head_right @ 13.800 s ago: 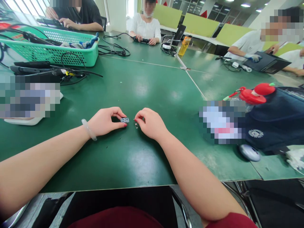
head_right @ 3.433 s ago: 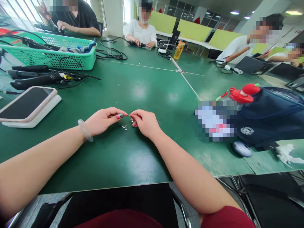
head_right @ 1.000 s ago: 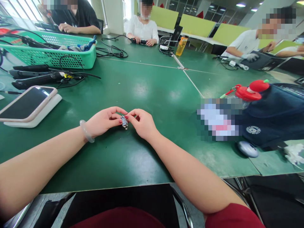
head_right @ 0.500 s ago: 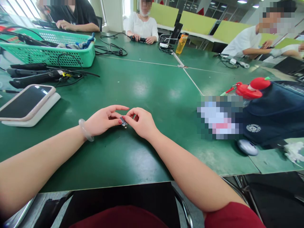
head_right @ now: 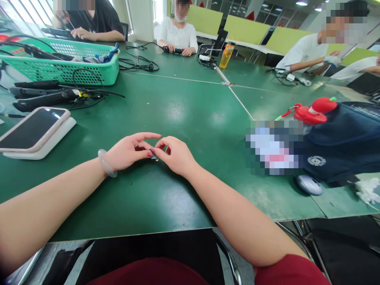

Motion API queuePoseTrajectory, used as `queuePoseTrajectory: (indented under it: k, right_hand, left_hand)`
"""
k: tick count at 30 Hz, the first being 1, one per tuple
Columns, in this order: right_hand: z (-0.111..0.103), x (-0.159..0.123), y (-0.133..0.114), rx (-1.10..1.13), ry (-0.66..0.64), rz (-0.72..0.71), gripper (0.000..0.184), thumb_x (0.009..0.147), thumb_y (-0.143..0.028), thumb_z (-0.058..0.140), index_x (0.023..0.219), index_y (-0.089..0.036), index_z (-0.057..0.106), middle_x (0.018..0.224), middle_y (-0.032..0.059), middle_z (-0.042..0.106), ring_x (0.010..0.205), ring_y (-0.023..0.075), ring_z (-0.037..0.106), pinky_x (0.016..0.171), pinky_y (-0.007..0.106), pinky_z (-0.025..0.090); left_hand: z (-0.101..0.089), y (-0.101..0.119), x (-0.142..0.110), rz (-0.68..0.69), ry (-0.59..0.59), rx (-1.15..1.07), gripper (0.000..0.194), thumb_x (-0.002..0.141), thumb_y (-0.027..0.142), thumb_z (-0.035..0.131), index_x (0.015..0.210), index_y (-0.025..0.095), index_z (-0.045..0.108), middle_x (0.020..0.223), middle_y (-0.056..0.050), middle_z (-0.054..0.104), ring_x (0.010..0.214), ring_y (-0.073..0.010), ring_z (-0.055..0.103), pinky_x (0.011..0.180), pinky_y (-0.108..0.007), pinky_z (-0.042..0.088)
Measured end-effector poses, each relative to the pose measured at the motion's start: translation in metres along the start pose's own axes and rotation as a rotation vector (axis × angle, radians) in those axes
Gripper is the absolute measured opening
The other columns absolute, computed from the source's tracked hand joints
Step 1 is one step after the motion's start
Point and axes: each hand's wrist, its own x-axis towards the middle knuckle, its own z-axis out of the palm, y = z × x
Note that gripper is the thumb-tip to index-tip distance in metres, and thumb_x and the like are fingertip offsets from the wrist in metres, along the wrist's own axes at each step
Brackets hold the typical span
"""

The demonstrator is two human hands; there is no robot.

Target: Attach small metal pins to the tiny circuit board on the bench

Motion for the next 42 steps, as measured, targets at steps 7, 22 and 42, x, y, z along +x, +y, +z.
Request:
queuePoseTrajectory:
  k: [7, 22, 42]
  right_hand:
    - [-0.001, 0.0, 0.002, -0.016, -0.016, -0.043, 0.016, 0.085, -0.034, 0.058, 0.077, -0.021, 0.064, 0.073, -0.0015, 0.061, 0.063, 0.0106, 0.05, 0.063, 0.025, 0.039]
    - [-0.004, 0.002, 0.003, -0.062, 0.002, -0.021, 0.023, 0.087, -0.034, 0.056, 0.073, -0.02, 0.067, 0.071, -0.0005, 0.063, 0.065, 0.0121, 0.052, 0.063, 0.025, 0.038]
    - [-0.014, 0.002, 0.011, -0.502, -0.181, 0.13, 0.01, 0.084, -0.022, 0.057, 0.077, -0.02, 0.064, 0.082, 0.0016, 0.064, 0.073, 0.0137, 0.054, 0.064, 0.026, 0.037]
  left_hand:
    - [0.0, 0.001, 0.0, 0.002, -0.001, 0.027, 0.056, 0.075, 0.025, 0.065, 0.129, 0.018, 0.05, 0.07, 0.002, 0.069, 0.072, -0.0151, 0.064, 0.074, -0.028, 0.048]
    - [0.0, 0.002, -0.001, 0.016, -0.036, 0.051, 0.054, 0.076, 0.032, 0.066, 0.127, 0.019, 0.052, 0.072, 0.001, 0.064, 0.062, -0.0118, 0.054, 0.059, -0.023, 0.041]
    - [-0.001, -0.005, 0.003, -0.073, 0.09, 0.1, 0.031, 0.079, 0.033, 0.062, 0.106, 0.018, 0.067, 0.078, -0.001, 0.068, 0.074, -0.0149, 0.062, 0.074, -0.029, 0.048]
